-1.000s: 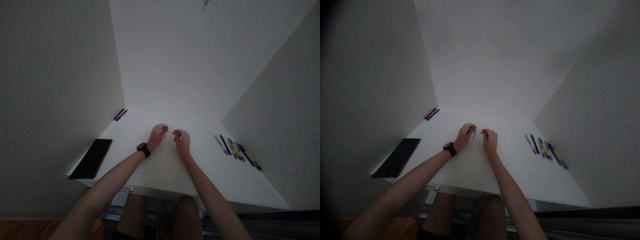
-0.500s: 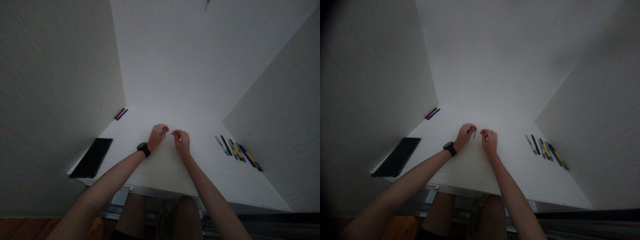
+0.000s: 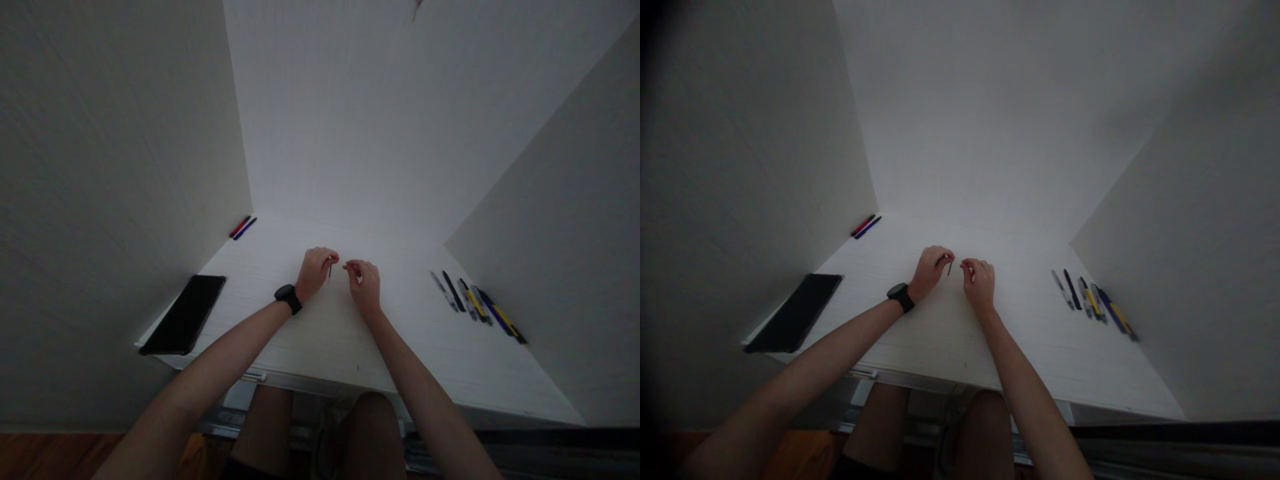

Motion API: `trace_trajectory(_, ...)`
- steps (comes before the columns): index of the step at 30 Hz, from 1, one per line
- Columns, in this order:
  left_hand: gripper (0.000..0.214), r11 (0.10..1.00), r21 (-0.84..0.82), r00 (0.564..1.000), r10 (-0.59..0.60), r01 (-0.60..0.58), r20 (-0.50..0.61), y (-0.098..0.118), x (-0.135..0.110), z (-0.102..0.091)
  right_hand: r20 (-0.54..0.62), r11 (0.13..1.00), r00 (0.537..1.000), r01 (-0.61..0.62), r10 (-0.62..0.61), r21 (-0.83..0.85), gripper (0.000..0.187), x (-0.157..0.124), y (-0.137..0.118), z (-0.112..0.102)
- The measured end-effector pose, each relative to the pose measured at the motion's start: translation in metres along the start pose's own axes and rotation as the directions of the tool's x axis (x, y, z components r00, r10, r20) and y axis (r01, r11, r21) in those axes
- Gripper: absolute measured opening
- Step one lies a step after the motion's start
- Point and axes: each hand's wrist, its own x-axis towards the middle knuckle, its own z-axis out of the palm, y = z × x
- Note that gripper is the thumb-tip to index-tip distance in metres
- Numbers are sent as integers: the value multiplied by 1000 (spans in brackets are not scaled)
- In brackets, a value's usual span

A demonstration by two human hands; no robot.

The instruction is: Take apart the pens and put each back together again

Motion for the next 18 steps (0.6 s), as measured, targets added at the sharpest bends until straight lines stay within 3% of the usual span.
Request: trace_trajectory(18, 23, 999, -38, 1000, 16, -15, 15, -1, 0, 2, 29, 999, 1000, -5, 3, 47, 21, 0, 1, 1)
